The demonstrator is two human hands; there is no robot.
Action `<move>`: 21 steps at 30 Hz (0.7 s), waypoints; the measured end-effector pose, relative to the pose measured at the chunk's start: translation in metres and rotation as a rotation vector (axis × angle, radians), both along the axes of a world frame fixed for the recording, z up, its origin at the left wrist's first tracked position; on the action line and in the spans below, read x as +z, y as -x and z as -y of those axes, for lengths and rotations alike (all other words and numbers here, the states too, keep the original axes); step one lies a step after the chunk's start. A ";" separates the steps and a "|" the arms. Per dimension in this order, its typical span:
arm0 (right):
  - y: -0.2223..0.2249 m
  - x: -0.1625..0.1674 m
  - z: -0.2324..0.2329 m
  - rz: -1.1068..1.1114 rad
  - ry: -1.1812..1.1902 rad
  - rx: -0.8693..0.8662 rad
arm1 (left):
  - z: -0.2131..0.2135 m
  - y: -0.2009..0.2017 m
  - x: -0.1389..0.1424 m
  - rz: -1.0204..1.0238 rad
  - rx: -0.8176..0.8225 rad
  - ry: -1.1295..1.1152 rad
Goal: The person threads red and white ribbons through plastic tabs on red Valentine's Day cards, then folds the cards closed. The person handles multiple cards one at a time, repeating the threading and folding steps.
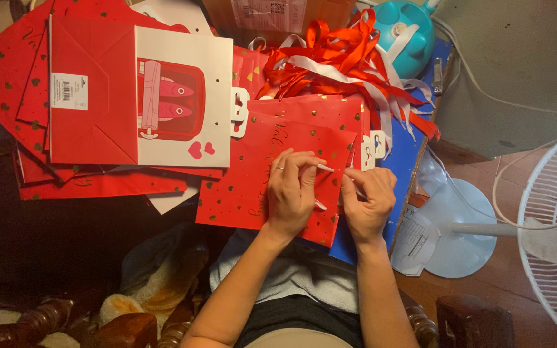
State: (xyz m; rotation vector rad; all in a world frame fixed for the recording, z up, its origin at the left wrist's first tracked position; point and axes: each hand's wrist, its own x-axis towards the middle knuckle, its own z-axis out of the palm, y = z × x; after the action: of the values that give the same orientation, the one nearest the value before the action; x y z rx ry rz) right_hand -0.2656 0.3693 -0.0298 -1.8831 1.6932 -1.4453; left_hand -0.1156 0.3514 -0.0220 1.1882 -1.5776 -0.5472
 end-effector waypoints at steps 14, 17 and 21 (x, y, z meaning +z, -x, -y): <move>0.002 0.001 0.002 0.014 0.001 0.017 | 0.003 0.002 0.023 0.208 -0.008 0.060; 0.003 0.002 0.003 0.008 -0.006 0.016 | 0.004 0.005 0.014 0.192 0.008 0.068; 0.002 0.003 0.003 0.008 -0.003 0.009 | 0.004 0.003 0.001 0.074 0.009 0.025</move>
State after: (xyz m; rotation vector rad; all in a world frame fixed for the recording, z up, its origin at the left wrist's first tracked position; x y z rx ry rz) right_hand -0.2677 0.3667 -0.0272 -1.8780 1.6805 -1.4449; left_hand -0.1187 0.3475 -0.0209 1.2076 -1.6367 -0.4812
